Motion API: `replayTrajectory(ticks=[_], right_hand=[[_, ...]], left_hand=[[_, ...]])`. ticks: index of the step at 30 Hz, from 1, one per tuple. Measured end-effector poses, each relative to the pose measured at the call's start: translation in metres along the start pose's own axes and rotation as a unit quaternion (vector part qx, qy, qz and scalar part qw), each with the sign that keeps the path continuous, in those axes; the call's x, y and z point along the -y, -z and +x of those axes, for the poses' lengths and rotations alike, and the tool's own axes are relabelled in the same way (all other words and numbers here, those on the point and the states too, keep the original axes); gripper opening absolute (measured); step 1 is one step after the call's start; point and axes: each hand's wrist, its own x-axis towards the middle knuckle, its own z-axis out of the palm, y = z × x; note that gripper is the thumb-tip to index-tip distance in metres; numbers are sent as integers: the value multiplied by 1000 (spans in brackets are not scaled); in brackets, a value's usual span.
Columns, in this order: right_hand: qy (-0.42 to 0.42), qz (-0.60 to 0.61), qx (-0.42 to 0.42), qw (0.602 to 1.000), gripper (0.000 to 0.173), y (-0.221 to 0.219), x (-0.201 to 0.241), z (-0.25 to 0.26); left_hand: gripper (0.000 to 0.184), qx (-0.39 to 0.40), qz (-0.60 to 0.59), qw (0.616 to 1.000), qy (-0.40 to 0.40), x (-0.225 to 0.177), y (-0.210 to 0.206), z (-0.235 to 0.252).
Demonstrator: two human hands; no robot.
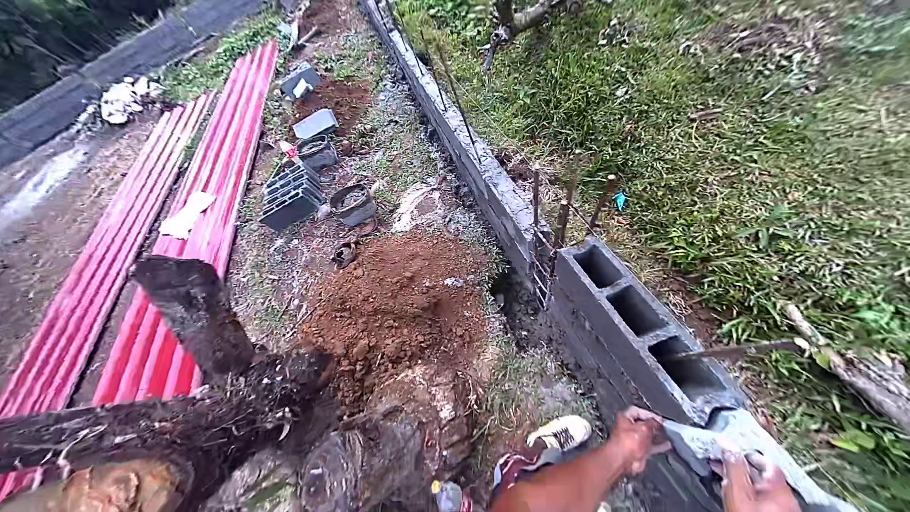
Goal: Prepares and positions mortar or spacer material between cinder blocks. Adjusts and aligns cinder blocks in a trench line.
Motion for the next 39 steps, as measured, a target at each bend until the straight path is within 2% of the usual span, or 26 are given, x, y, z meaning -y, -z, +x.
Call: replayTrajectory(ticks=[2,4,7,8,11,16,20,23,25,27,30,34,39], right_hand=[[49,-30,-12,998,38,24,-3,-16],[62,-68,-78,993,29,55,-9,-25],[50,-123,-141,981,26,96,-37,-26],[56,-139,-143,978,26,108,-44,-27],[106,-178,-104,973,27,126,-54,-20],[215,-242,13,946,34,118,-54,4],[246,-303,47,920,38,98,-45,24],[241,-326,22,914,31,87,-47,33],[231,-329,-7,915,28,82,-51,35],[227,-322,-24,919,27,80,-55,34],[236,-300,-42,923,28,82,-57,25],[266,-290,-84,916,28,84,-57,9],[252,-294,-101,916,28,86,-58,4]], left_hand=[[26,-6,22,1000,11,-19,-6,-26],[27,3,51,998,26,-29,-15,-34],[30,46,84,995,21,-4,-10,-27],[29,34,88,995,29,-6,-14,-31],[31,-55,116,986,103,-53,-60,-73],[34,-26,106,992,63,-50,-64,-90],[32,-48,86,993,62,-45,-66,-91],[30,-76,60,992,76,-33,-61,-76],[32,-20,19,999,40,-1,-28,-44],[31,-1,-3,1000,12,18,-13,-31],[31,-1,-6,1000,8,20,-13,-36],[20,15,-17,1000,-19,24,-13,-37],[18,29,0,999,-41,22,-18,-37]])
